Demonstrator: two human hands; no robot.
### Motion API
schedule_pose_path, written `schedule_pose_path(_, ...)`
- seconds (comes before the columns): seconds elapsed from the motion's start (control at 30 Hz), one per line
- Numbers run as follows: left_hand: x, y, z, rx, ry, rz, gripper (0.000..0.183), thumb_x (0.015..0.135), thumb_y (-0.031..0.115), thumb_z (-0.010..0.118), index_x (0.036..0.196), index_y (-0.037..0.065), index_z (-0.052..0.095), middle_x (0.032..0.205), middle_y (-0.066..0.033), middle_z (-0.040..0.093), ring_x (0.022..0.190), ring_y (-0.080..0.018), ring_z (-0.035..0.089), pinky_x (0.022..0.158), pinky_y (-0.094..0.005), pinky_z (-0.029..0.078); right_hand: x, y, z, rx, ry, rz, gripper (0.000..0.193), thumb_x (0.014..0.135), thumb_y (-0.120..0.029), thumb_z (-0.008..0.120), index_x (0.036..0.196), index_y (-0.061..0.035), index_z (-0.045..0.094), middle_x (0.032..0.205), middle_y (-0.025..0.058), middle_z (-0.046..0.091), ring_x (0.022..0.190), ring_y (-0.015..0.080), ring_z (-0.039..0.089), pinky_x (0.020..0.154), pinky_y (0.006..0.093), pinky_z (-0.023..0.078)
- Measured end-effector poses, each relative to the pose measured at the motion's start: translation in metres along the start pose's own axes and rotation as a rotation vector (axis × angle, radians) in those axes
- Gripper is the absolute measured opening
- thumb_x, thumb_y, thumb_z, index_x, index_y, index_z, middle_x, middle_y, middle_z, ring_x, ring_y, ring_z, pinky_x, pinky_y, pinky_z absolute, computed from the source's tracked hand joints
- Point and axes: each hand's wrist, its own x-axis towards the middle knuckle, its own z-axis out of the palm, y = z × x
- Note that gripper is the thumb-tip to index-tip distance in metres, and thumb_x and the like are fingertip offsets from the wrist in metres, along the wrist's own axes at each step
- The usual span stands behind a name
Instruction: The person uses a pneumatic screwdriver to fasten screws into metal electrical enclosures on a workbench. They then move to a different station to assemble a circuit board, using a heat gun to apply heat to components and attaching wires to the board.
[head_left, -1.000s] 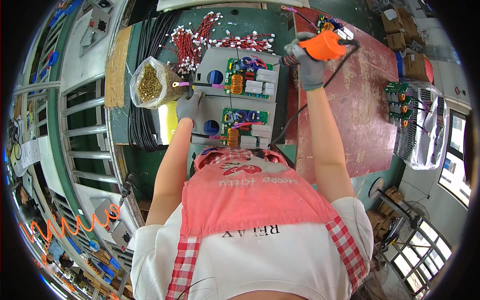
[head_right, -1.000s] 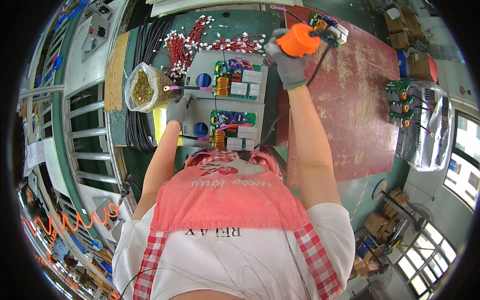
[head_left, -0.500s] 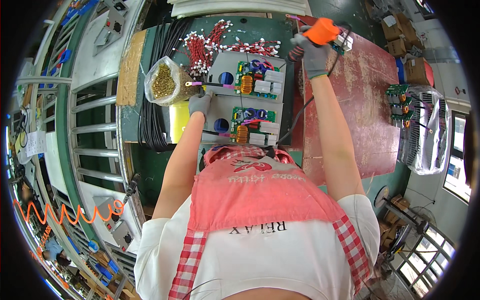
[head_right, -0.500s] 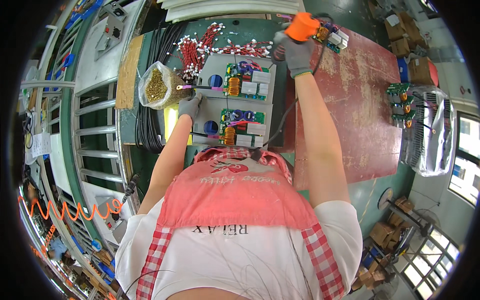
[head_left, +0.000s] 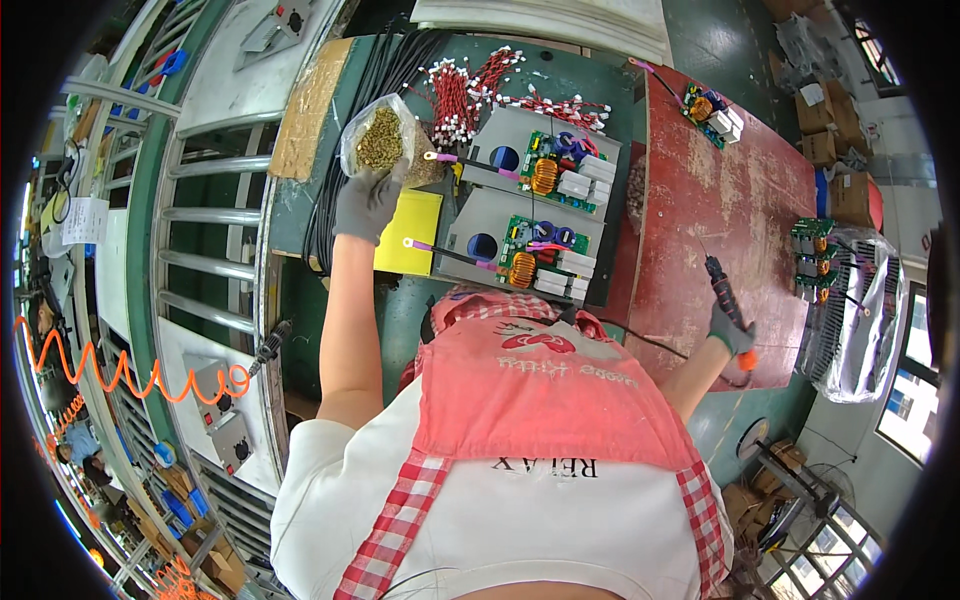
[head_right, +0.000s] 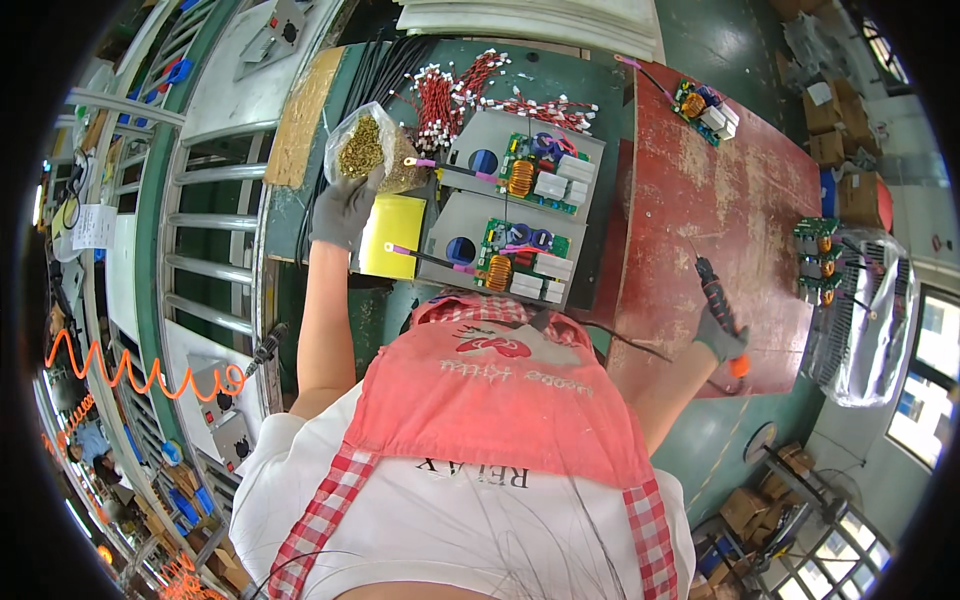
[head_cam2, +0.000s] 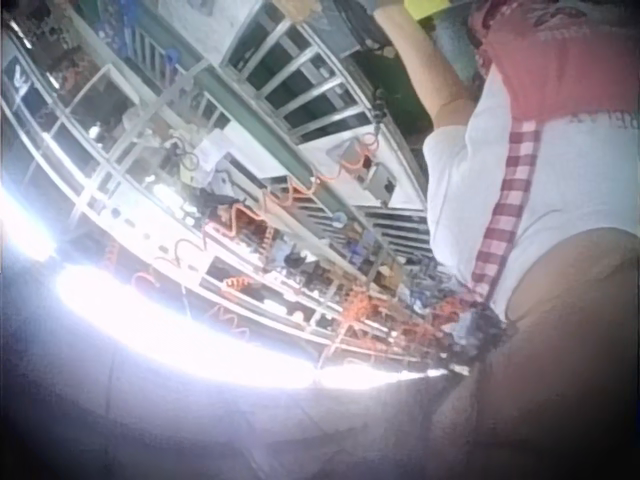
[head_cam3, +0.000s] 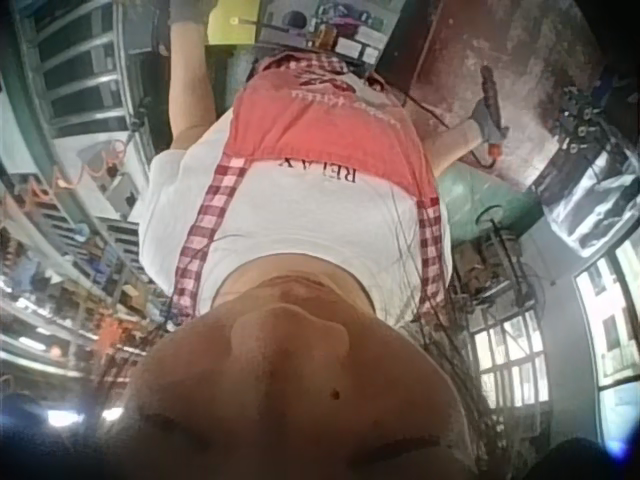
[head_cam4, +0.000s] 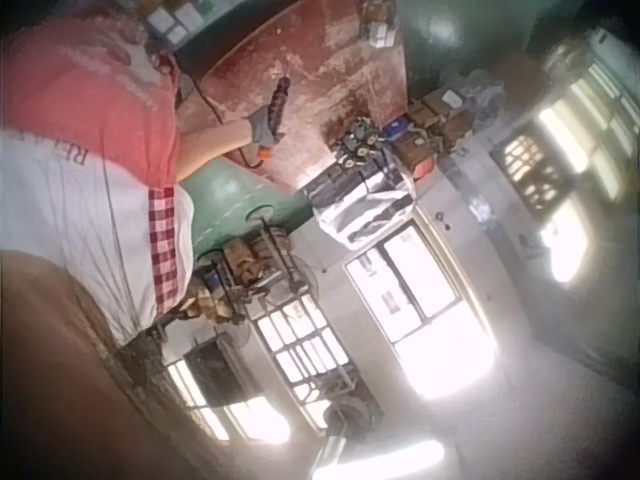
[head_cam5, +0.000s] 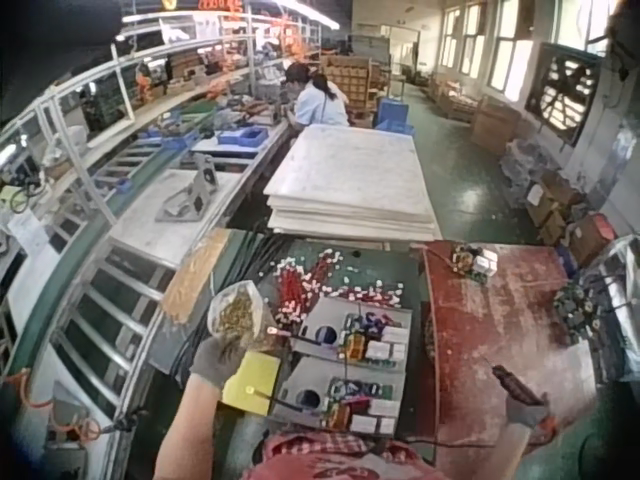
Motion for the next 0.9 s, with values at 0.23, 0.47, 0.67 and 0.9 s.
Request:
schedule_pose_path(0.23, -0.061, -0.025, -0.028, -0.208, 0.417, -0.233, 0.029, 0.087, 0.007, 0.048, 0.115, -0.001, 0.052, 0.098, -0.0123, 0.062, 0.076, -0.0175, 0.060, 0.053, -0.0213, 0.047, 0.065, 0.025, -0.138, -1.127, -0.431, -0.209, 0.025, 0.088, -0.021, 0.053, 0.098, 0.0009, 0.053, 0.091, 0.0069, 0.059, 0.074, 0.0180, 0.056, 0.066, 0.0267, 0.046)
schedule_pose_path(0.47, -0.110, -0.094, -0.012, -0.064, 0.379, -0.663, 0.027, 0.084, 0.013, 0.057, 0.110, 0.005, 0.057, 0.081, -0.0040, 0.060, 0.061, -0.0132, 0.055, 0.046, -0.0198, 0.039, -0.216, 0.186, -0.024, -1.218, -1.160, 0.281, 0.030, 0.090, -0.016, 0.050, 0.112, 0.0055, 0.053, 0.103, 0.0156, 0.061, 0.085, 0.0207, 0.064, 0.072, 0.0281, 0.052)
schedule_pose_path(0.67, -0.101, -0.140, 0.018, 0.061, -0.001, -0.353, 0.020, 0.090, 0.018, 0.049, 0.101, 0.004, 0.059, 0.075, -0.0066, 0.060, 0.053, -0.0136, 0.054, 0.044, -0.0249, 0.043, -0.288, 0.311, -0.100, -2.162, -2.134, -0.147, 0.036, 0.091, -0.035, 0.049, 0.109, -0.0061, 0.059, 0.085, 0.0151, 0.064, 0.077, 0.0221, 0.065, 0.074, 0.0344, 0.049)
schedule_pose_path(0.9, -0.108, -0.144, 0.037, 0.073, 0.215, -0.424, 0.023, 0.093, 0.020, 0.049, 0.100, 0.000, 0.059, 0.070, -0.0057, 0.059, 0.050, -0.0110, 0.052, 0.043, -0.0232, 0.041, -0.290, 0.303, -0.113, -2.279, -1.889, -0.340, 0.048, 0.080, -0.053, 0.056, 0.073, -0.0067, 0.069, 0.090, 0.0154, 0.062, 0.078, 0.0315, 0.060, 0.072, 0.0390, 0.046)
